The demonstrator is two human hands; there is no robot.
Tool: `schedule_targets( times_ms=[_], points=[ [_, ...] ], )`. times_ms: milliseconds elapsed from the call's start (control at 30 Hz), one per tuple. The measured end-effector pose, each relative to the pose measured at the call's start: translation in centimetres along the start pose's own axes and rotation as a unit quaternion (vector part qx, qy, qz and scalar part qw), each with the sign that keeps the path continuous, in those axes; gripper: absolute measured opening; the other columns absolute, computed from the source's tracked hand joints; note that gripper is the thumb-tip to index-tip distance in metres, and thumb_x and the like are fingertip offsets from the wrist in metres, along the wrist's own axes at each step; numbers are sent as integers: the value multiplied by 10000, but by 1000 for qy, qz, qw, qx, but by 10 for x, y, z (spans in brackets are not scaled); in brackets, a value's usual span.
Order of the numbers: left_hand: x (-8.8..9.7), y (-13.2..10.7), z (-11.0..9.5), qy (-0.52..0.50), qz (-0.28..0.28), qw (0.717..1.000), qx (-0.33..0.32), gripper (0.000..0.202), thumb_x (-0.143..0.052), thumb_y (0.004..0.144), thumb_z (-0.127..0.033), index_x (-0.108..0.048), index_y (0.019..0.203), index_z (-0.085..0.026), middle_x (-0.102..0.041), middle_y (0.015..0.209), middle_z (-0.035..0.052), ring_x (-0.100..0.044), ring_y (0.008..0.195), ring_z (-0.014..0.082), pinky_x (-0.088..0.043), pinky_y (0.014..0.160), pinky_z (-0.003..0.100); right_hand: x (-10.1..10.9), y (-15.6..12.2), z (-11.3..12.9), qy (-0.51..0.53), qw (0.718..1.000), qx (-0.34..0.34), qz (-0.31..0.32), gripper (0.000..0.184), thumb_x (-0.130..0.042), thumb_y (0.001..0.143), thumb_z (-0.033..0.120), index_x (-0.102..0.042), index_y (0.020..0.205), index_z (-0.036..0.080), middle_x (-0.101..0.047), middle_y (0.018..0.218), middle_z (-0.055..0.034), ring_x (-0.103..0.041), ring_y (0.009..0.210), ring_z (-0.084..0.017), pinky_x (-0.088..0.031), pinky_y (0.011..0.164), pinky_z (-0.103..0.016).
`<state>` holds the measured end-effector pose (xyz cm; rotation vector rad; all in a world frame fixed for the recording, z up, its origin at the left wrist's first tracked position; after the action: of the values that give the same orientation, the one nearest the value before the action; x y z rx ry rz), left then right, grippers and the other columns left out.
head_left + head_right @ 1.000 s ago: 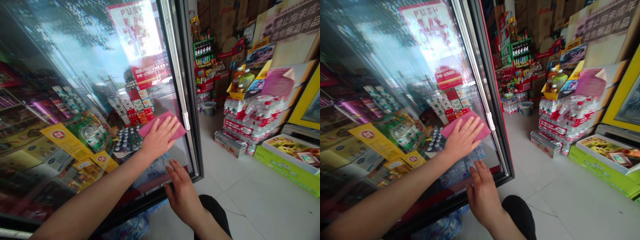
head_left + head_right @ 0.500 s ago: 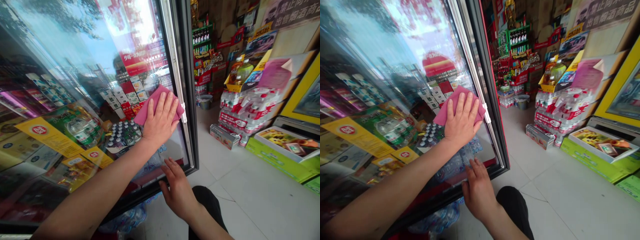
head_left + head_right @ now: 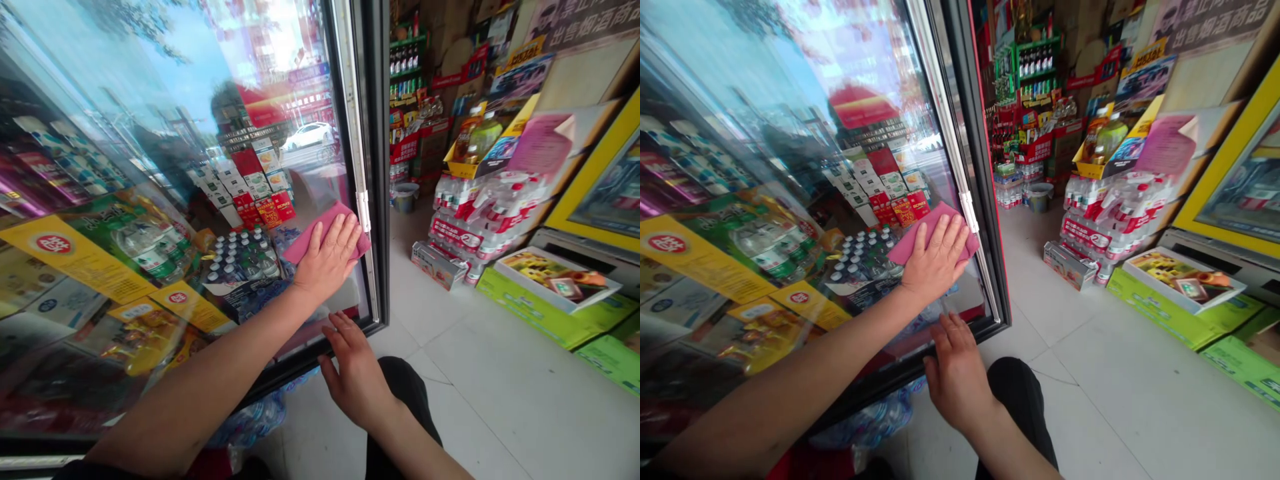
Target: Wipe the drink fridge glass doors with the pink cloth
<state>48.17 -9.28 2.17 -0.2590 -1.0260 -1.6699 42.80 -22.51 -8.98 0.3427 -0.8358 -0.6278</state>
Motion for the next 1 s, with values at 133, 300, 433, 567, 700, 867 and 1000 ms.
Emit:
schedule_targets(
  times_ms=[133, 300, 433, 567, 700, 867, 1000],
  points=[
    [-6, -15, -12, 29, -1, 998, -60, 788, -504, 1101, -463, -237, 1782, -170, -193, 1864, 96, -37, 1773, 275, -82, 1460, 546, 4, -3, 4, -19, 1000, 1, -6, 537, -663, 939, 112, -688, 1475, 106, -612, 1638, -234, -522, 1597, -407, -488, 1299, -673],
    [6, -20, -2, 78, -29, 985, -152, 803, -578, 1046, -573, -404, 1735, -200, -275, 1856, 36, 32, 1777, 244, -95, 1465, 487, 2, -11, -4, -50, 998, -1, -39, 620, -665, 873, 64, -697, 1484, 163, -605, 1658, -198, -535, 1592, -404, -528, 1267, -665],
    [27, -4, 28, 92, -41, 977, -186, 834, -592, 1033, -615, -396, 1739, -216, -230, 1867, -10, 28, 1778, 220, -141, 1459, 445, -8, -16, -19, -70, 995, 11, -63, 692, -702, 822, 60, -690, 1503, 181, -579, 1687, -184, -509, 1610, -417, -510, 1280, -667],
    [64, 25, 72, 86, -43, 986, -137, 853, -538, 1061, -604, -300, 1772, -197, -257, 1861, 50, -86, 1774, 255, -112, 1456, 506, -18, -16, -27, -84, 995, 46, -36, 712, -730, 819, 67, -695, 1515, 214, -586, 1683, -172, -534, 1589, -426, -547, 1248, -649],
    [121, 66, 126, 69, -76, 995, -22, 894, -473, 1086, -568, -127, 1800, -156, -193, 1876, 124, -117, 1769, 320, -46, 1442, 609, -17, -10, -19, -81, 995, 55, -34, 713, -736, 805, 53, -711, 1498, 221, -595, 1675, -170, -542, 1582, -431, -550, 1244, -645],
    [172, 93, 172, 6, -184, 963, 198, 911, -497, 1070, -518, -106, 1800, -139, -87, 1891, 171, -67, 1770, 394, -6, 1416, 687, -9, -2, 5, -73, 995, 41, -59, 686, -709, 796, 24, -737, 1455, 215, -602, 1671, -166, -522, 1604, -401, -505, 1289, -628],
    [145, 88, 134, 39, -92, 994, 39, 857, -470, 1083, -564, -199, 1794, -170, -114, 1888, 138, -59, 1771, 380, -8, 1422, 676, -7, 3, 17, -71, 995, 49, -49, 695, -701, 786, 24, -740, 1455, 208, -597, 1675, -169, -520, 1605, -404, -501, 1293, -624]
  ],
)
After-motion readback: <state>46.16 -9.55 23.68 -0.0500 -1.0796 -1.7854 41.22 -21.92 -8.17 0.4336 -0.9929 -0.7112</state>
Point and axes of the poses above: each hand's wrist, its own y-axis towards the middle knuckle, its own x-axis out of the back of the hand, z = x × y, the point moved 6 cm from there along y, towards the middle knuckle
